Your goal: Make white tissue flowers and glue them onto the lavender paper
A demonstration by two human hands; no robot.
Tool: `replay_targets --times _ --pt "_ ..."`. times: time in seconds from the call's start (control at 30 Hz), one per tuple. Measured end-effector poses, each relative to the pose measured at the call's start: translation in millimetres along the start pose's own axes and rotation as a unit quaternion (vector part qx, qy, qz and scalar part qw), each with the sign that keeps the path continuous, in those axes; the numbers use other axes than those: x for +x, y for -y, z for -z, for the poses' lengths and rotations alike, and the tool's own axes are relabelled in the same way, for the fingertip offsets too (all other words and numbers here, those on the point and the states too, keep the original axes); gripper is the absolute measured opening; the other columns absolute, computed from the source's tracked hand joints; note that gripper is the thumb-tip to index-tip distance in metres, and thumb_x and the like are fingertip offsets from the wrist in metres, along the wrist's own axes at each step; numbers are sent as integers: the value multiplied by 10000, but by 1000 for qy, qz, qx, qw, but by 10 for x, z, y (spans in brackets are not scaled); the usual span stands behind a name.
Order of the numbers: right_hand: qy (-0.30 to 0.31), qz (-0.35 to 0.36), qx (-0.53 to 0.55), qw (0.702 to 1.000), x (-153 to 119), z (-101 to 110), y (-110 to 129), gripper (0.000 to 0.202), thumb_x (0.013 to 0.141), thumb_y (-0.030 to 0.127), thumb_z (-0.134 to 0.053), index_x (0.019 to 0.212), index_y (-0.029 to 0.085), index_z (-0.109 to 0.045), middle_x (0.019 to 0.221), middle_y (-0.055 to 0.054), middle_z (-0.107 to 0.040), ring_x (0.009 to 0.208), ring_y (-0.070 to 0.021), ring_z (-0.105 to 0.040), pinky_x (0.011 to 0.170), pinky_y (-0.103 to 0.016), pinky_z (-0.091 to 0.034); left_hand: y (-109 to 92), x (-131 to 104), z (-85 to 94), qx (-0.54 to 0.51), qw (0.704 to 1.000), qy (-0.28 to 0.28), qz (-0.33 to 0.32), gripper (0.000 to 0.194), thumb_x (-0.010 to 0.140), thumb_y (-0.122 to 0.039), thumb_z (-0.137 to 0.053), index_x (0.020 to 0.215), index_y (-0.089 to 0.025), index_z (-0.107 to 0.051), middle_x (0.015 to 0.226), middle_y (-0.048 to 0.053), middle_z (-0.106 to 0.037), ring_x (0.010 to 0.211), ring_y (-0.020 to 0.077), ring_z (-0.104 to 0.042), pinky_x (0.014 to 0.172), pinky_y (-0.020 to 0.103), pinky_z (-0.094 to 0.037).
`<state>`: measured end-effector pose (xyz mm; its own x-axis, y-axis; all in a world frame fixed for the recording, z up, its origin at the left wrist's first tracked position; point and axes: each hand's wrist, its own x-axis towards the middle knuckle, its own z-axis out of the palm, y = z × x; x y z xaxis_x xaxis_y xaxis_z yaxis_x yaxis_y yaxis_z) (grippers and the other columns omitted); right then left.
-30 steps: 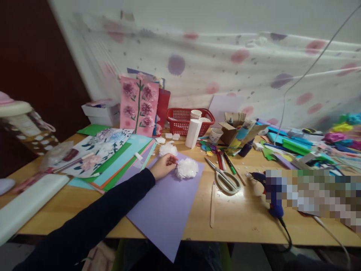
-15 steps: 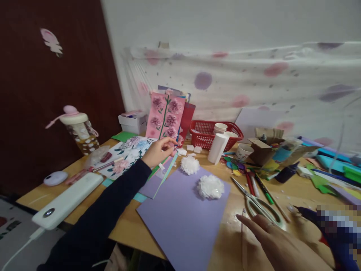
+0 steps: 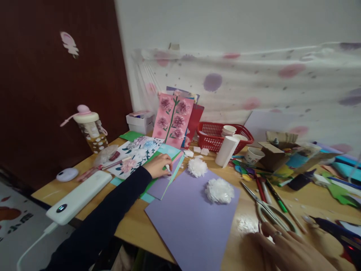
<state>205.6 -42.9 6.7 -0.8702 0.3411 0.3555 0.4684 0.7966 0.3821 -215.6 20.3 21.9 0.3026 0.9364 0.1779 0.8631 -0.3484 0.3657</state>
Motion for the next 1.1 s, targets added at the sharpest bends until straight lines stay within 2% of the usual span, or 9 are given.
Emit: replay_targets --times 0.1,0.17,0.37,0.47,0.63,0.73,0.83,1.0,1.1 --pt "21 -7 -3 1000 -6 -21 -10 445 694 -39 -361 890 244 -644 845 -50 -736 685 -206 -713 572 -285 -552 0 -6 101 -25 998 -63 -10 28 725 -176 -665 746 -187 -679 1053 72 -594 1053 240 -529 981 379 -364" --pt "19 -11 -14 1000 0 -22 -13 443 709 -43 -352 876 243 -647 845 -50 -737 668 -204 -712 553 -285 -547 -7 -9 139 -28 997 -73 -17 37 731 -181 -665 750 -195 -694 1070 71 -598 1070 245 -526 995 391 -350" --pt "25 11 -22 999 66 51 26 501 717 -61 -328 915 258 -660 832 -41 -734 652 -193 -709 558 -277 -553 -62 17 -3 24 999 24 -3 124 691 -172 -703 790 -244 -724 1209 68 -579 1196 304 -440 1020 475 -280" --pt "44 -7 -7 999 43 24 19 485 727 -54 -350 900 267 -671 823 -36 -730 680 -193 -713 586 -272 -564 -62 32 -59 30 999 27 10 25 701 -202 -704 717 -219 -696 1217 69 -588 1205 303 -433 1020 479 -266" --pt "53 -27 12 998 2 -19 -47 479 711 -52 -379 893 261 -692 895 -52 -733 735 -189 -707 619 -261 -569 -44 32 13 -139 990 -24 15 65 744 -244 -620 712 -187 -616 1012 59 -671 1037 237 -562 951 387 -374" --pt "74 -30 36 996 41 17 -39 498 665 -80 -382 890 245 -684 901 -44 -724 736 -171 -691 653 -253 -555 -73 46 45 -308 948 -57 62 86 771 -264 -568 769 -179 -555 755 11 -658 746 171 -619 727 299 -459" --pt "98 -40 67 992 81 45 6 485 666 -85 -398 926 229 -660 871 -34 -702 723 -150 -670 700 -248 -526 -144 68 29 -416 900 -74 104 126 734 -236 -624 785 -164 -534 595 -44 -583 567 118 -577 589 239 -439" --pt "120 -28 61 990 103 66 63 272 787 -21 -455 818 209 -596 747 -9 -638 649 -137 -626 647 -260 -472 -299 68 -21 -565 810 -34 156 303 659 -183 -741 890 -148 -548 728 -9 -659 667 119 -653 696 276 -529" --pt "121 -18 33 992 112 89 81 198 819 29 -508 762 207 -571 708 -10 -621 653 -159 -614 606 -282 -453 -394 64 -32 -598 783 14 171 356 618 -152 -783 904 -138 -570 781 8 -676 738 126 -665 786 305 -540"
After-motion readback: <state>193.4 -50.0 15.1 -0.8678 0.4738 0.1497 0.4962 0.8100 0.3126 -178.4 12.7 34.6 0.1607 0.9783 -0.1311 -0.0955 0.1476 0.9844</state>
